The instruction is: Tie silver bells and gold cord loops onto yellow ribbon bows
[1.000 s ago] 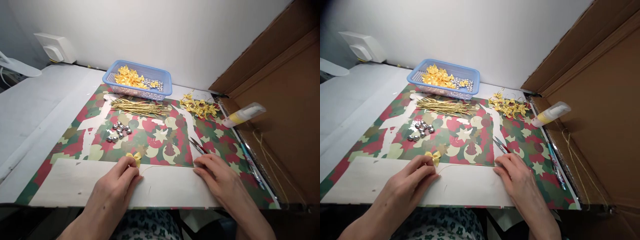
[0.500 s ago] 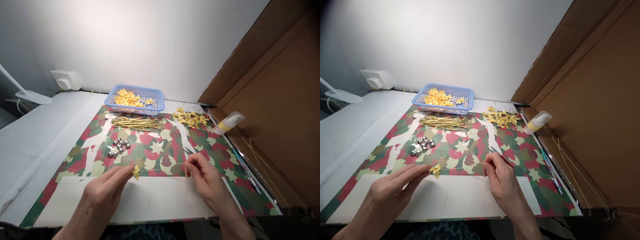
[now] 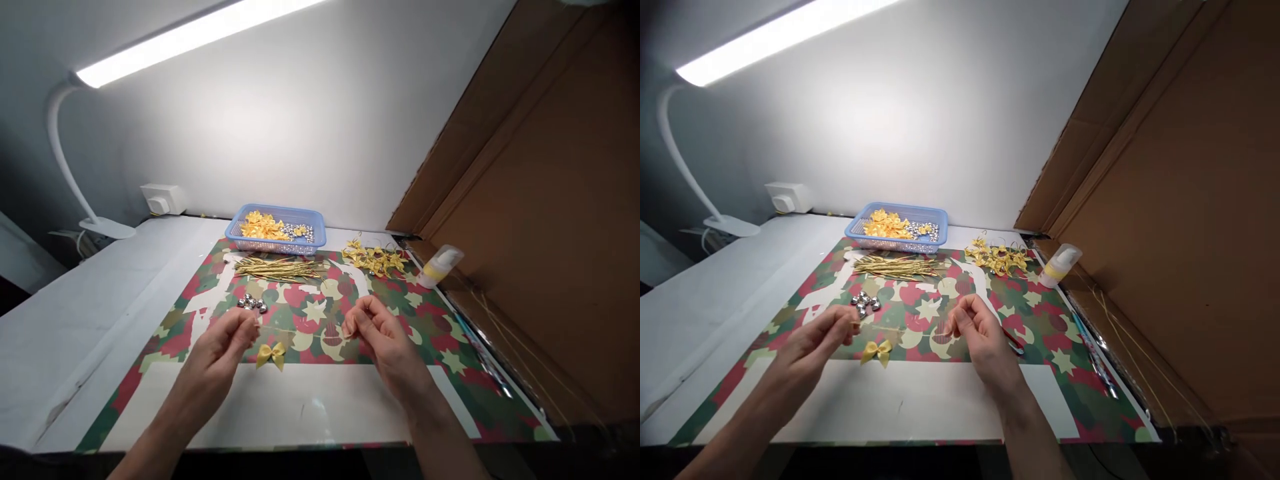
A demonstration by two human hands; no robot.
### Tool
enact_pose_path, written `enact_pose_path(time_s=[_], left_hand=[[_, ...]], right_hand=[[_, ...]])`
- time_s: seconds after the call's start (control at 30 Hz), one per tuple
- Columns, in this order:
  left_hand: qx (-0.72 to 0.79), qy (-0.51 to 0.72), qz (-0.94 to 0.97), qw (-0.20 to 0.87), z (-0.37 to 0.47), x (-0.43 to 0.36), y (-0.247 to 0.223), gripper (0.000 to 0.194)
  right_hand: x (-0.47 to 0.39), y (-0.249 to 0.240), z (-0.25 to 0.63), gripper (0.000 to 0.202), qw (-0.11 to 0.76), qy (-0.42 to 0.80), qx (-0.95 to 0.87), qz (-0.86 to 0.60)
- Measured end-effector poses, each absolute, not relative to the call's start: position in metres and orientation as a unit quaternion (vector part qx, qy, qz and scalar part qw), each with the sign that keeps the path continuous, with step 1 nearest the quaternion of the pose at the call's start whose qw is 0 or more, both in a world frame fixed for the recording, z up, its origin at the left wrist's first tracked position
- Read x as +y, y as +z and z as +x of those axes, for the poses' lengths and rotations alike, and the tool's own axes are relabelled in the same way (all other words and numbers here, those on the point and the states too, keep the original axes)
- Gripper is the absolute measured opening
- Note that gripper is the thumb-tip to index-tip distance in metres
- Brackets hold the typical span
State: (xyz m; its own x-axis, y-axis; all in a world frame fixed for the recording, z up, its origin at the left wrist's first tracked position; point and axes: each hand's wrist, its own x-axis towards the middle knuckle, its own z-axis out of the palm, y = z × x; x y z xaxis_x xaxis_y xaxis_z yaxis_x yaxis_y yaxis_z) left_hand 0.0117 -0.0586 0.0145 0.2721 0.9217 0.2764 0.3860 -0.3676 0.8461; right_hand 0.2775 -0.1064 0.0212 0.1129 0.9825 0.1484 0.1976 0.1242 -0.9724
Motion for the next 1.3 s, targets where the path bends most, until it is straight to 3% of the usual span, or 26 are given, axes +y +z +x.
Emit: enact_pose_path(time_s=[0.1, 0.2, 0.27, 0.47, 0.57, 0.7, 0.77, 0.87, 1.03, 1.3], left_hand=[[0.393, 0.445, 0.633, 0.497, 0.017, -0.063, 0.023, 0.034], [0.286, 0.502, 0.407, 0.707, 0.021, -0.068, 0.027, 0.028], [0.273, 0.511, 0.348, 0.737, 0.02, -0.071, 0.026, 0.027], [0.372, 0.496, 0.435, 0.652, 0.01, -0.072, 0.008, 0.017], [0.39, 0.503, 0.576, 0.512, 0.01, -0.075, -0.003, 0.002], [0.285, 0.384, 0.826, 0.298, 0.017, -0.086, -0.003, 0.026], [0.253, 0.288, 0.881, 0.276, 0.02, -0.093, 0.003, 0.031], [0.253, 0.253, 0.897, 0.261, 0.025, -0.096, 0.011, 0.033], [0.296, 0.393, 0.83, 0.263, 0.027, -0.082, 0.009, 0.023], [0.343, 0.417, 0.773, 0.333, 0.027, -0.065, 0.017, 0.017]], right_hand=[[-0.109, 0.018, 0.278, 0.031, 0.496, 0.388, -0.564, -0.534], [-0.117, 0.014, 0.28, 0.024, 0.463, 0.362, -0.602, -0.54], [-0.124, 0.012, 0.28, 0.017, 0.439, 0.33, -0.637, -0.541], [-0.145, 0.013, 0.277, 0.021, 0.459, 0.197, -0.671, -0.548], [-0.154, 0.022, 0.273, 0.023, 0.501, 0.177, -0.646, -0.548], [-0.159, 0.042, 0.261, 0.032, 0.629, 0.315, -0.521, -0.485], [-0.157, 0.051, 0.252, 0.03, 0.667, 0.404, -0.46, -0.425], [-0.15, 0.059, 0.238, 0.027, 0.676, 0.496, -0.421, -0.346], [-0.144, 0.062, 0.223, 0.02, 0.668, 0.523, -0.457, -0.267], [-0.141, 0.07, 0.223, 0.02, 0.684, 0.495, -0.438, -0.309]])
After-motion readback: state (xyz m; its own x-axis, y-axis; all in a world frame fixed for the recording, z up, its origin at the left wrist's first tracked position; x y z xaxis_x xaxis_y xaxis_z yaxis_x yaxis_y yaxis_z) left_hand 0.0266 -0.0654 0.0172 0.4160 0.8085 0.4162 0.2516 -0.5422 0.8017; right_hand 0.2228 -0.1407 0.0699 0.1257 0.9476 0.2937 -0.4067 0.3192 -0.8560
